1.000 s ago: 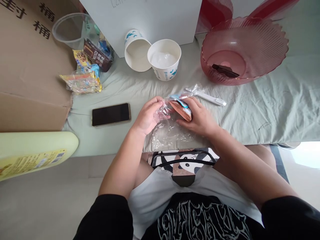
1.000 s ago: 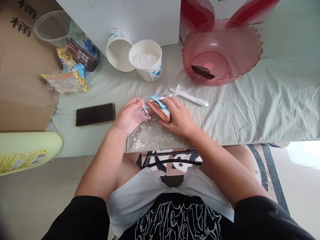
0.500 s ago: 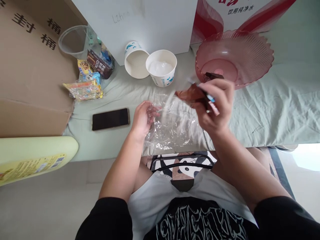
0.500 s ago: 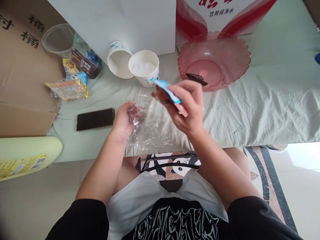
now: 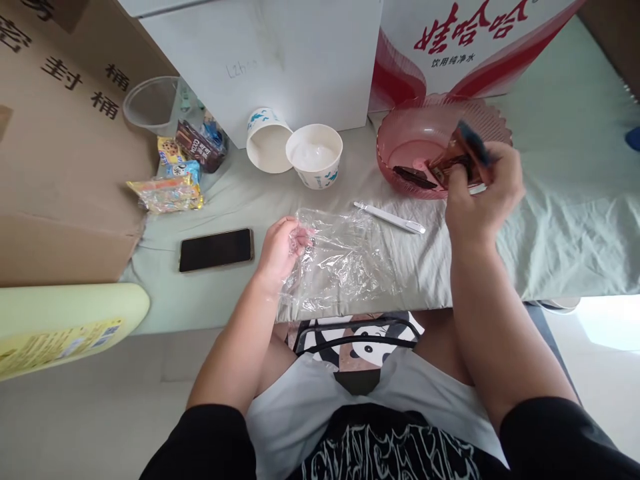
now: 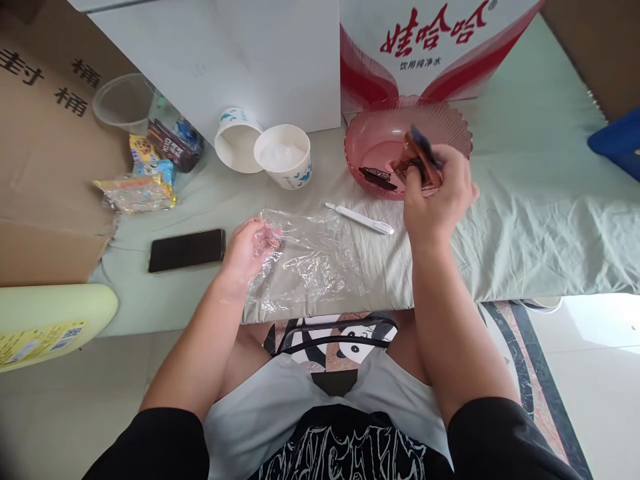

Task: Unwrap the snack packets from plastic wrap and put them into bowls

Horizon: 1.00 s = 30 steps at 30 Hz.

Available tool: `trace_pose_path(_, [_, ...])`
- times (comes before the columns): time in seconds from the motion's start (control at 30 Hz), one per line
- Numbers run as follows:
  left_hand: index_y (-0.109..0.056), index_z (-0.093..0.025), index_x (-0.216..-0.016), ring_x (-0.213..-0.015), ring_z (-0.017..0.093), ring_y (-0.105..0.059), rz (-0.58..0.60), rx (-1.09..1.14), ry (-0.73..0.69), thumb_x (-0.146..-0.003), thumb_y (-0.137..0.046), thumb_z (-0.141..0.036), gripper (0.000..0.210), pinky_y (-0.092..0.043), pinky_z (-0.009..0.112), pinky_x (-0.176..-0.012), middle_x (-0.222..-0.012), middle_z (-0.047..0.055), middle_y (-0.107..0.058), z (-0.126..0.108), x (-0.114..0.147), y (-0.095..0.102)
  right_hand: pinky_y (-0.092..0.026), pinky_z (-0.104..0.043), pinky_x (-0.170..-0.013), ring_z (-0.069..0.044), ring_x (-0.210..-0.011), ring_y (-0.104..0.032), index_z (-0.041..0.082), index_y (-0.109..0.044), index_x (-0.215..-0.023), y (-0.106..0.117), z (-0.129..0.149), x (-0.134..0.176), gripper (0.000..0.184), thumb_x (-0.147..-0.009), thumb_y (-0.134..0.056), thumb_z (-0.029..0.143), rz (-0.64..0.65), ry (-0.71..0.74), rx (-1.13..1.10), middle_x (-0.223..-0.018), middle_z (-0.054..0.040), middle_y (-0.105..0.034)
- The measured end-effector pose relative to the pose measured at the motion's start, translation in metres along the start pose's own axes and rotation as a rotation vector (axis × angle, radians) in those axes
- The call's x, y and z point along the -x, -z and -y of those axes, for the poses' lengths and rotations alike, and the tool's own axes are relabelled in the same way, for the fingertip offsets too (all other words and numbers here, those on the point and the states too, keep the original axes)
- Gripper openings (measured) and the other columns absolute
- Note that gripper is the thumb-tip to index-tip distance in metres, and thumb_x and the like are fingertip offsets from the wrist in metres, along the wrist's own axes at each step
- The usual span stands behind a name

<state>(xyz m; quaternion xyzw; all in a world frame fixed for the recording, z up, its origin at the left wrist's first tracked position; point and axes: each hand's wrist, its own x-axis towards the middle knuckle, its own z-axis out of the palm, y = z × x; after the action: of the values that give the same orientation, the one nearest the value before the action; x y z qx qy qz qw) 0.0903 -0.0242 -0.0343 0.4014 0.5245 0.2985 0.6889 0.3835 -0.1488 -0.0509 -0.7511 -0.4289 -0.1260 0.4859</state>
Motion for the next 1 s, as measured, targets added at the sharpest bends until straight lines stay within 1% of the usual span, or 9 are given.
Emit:
trace_pose_path(0.07, [-0.052,-0.022,-0.072,-0.048,0.01,-0.058,-0.003,-0.004,-0.01,-0.068,-0.064,-0.029,0.015,-0.031,0.02,-0.043,-0.064,0.003,-0.07,0.001,0.0,0.0,-0.049,-0.057,-0.093,-0.033,-0.098,-0.066,0.022,-0.068,-0.102,-0.004,-0.001,0.002,0.015,-0.09,-0.059,0.02,-0.129,-0.043,0.099,-0.102,-0.0114,-0.069])
trace_pose_path(0.13, [-0.052,-0.022,-0.071,-0.048,0.01,-0.057,-0.004,-0.007,-0.023,-0.067,-0.065,-0.03,0.015,-0.031,0.02,-0.043,-0.064,0.003,-0.071,0.002,0.0,0.0,-0.05,-0.054,-0.089,-0.03,-0.089,-0.066,0.023,-0.069,-0.095,-0.008,-0.004,0.004,0.013,-0.091,-0.057,0.022,-0.127,-0.051,0.128,-0.094,-0.0106,-0.068])
trace_pose_path(0.27, [-0.053,-0.022,-0.069,-0.049,0.011,-0.057,0.004,-0.023,-0.048,-0.065,-0.066,-0.031,0.016,-0.032,0.021,-0.043,-0.063,0.002,-0.069,0.005,-0.001,0.001,-0.045,-0.063,-0.096,-0.035,-0.1,-0.064,0.026,-0.072,-0.102,-0.011,-0.005,0.007,0.02,-0.088,-0.057,0.026,-0.105,-0.055,0.148,-0.102,-0.0097,-0.068])
trace_pose_path(0.4, [-0.052,-0.021,-0.069,-0.048,0.01,-0.056,0.008,-0.03,-0.067,-0.065,-0.066,-0.031,0.017,-0.03,0.02,-0.043,-0.063,0.002,-0.069,0.006,-0.002,0.0,-0.037,-0.071,-0.1,-0.04,-0.11,-0.06,0.025,-0.073,-0.11,-0.007,0.011,0.009,0.028,-0.086,-0.058,0.024,-0.195,-0.092,0.152,-0.114,-0.0144,-0.068])
trace_pose_path(0.53, [-0.053,-0.021,-0.07,-0.047,0.01,-0.056,0.016,-0.015,-0.058,-0.065,-0.066,-0.03,0.016,-0.03,0.02,-0.043,-0.063,0.002,-0.069,0.005,-0.003,0.001,-0.046,-0.061,-0.096,-0.036,-0.103,-0.063,0.024,-0.069,-0.101,-0.002,0.036,0.017,0.018,-0.091,-0.054,0.024,-0.253,0.089,0.041,-0.103,-0.0151,-0.067])
trace_pose_path(0.63, [-0.053,-0.021,-0.07,-0.048,0.01,-0.057,0.035,-0.011,-0.046,-0.066,-0.067,-0.03,0.016,-0.031,0.021,-0.043,-0.062,0.001,-0.068,0.005,-0.003,0.003,-0.053,-0.052,-0.087,-0.03,-0.089,-0.066,0.025,-0.067,-0.093,-0.003,0.054,0.031,0.017,-0.092,-0.05,0.022,-0.081,0.199,-0.087,-0.088,-0.0097,-0.067])
trace_pose_path(0.77, [-0.054,-0.021,-0.069,-0.047,0.012,-0.057,0.075,-0.054,-0.05,-0.069,-0.069,-0.032,0.018,-0.028,0.022,-0.04,-0.062,0.001,-0.067,0.007,-0.003,0.004,-0.058,-0.041,-0.081,-0.023,-0.08,-0.07,0.025,-0.073,-0.095,-0.017,0.076,0.054,0.024,-0.092,-0.05,0.019,0.398,0.245,-0.272,-0.085,-0.0048,-0.073])
trace_pose_path(0.9, [-0.056,-0.021,-0.072,-0.045,0.012,-0.054,0.133,-0.139,-0.062,-0.074,-0.07,-0.041,0.025,-0.024,0.022,-0.039,-0.063,0.004,-0.067,0.009,-0.003,0.005,-0.055,-0.05,-0.103,-0.03,-0.12,-0.069,0.024,-0.077,-0.111,-0.037,0.085,0.073,0.03,-0.093,-0.053,0.021,0.778,0.417,-0.346,-0.118,-0.0083,-0.078])
trace_pose_path(1.0, [-0.062,-0.022,-0.093,-0.053,0.013,-0.061,0.157,-0.193,-0.137,-0.078,-0.069,-0.059,0.041,-0.031,0.022,-0.041,-0.087,0.008,-0.073,0.012,-0.007,0.011,-0.044,-0.064,-0.114,-0.039,-0.146,-0.05,0.027,-0.078,-0.116,-0.045,0.085,0.082,0.03,-0.093,-0.058,0.023,0.805,0.441,-0.182,-0.141,-0.0076,-0.07])
